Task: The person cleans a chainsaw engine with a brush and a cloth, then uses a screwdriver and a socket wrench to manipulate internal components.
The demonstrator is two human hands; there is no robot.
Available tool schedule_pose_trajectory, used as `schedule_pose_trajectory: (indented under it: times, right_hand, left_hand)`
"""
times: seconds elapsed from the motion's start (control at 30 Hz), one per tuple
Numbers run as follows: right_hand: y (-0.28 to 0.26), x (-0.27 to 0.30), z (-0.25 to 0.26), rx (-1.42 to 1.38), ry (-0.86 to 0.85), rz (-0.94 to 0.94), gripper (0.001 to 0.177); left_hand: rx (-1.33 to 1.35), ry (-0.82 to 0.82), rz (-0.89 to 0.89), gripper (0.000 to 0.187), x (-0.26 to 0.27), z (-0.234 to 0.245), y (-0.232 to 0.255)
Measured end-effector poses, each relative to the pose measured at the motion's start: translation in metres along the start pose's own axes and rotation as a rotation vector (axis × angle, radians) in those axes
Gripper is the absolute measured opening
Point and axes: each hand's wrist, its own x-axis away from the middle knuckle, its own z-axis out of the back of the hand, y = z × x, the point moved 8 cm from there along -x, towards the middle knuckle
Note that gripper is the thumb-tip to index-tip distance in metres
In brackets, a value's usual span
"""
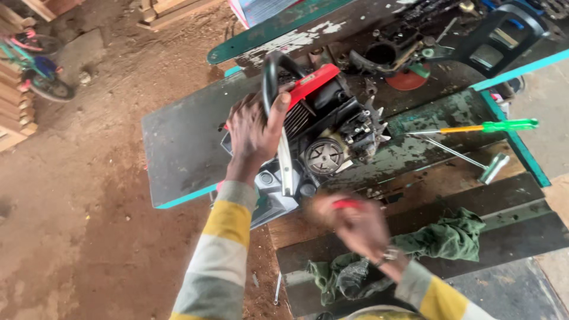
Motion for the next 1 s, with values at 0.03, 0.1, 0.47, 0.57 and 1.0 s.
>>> schedule_pose_trajectory:
  times: [0.03, 0.1, 0.47, 0.57, 1.0]
  right_hand:
    - [-0.012, -0.002, -0.024, 0.109, -0.208, 0.059, 0.011]
    - [-0.034, -0.008, 0.005, 0.068, -0.133, 0.025, 0.018]
    - [-0.107, -0.13, 0.08, 0.555, 0.107, 0.234, 0.007]
    - [-0.102, -0.103, 0.077, 0.526, 0.053, 0.24, 0.009]
    - [-0.122, -0.179, 0.067, 0.464, -0.431, 0.407, 0.016]
  left_hand:
    - [0.031, 0.04, -0.053, 0.057, 0.0, 0.007, 0.01]
    - [0.064, 0.08, -0.109, 0.057, -0.002, 0.015, 0.021]
    - [-0.443, 0.406, -0.557, 0.037, 0.023, 0.018, 0.049]
    - [0.007, 0.205, -0.23, 0.048, 0.011, 0.012, 0.02]
    - [0.099, 0.103, -0.094, 0.054, 0.005, 0.017, 0.022]
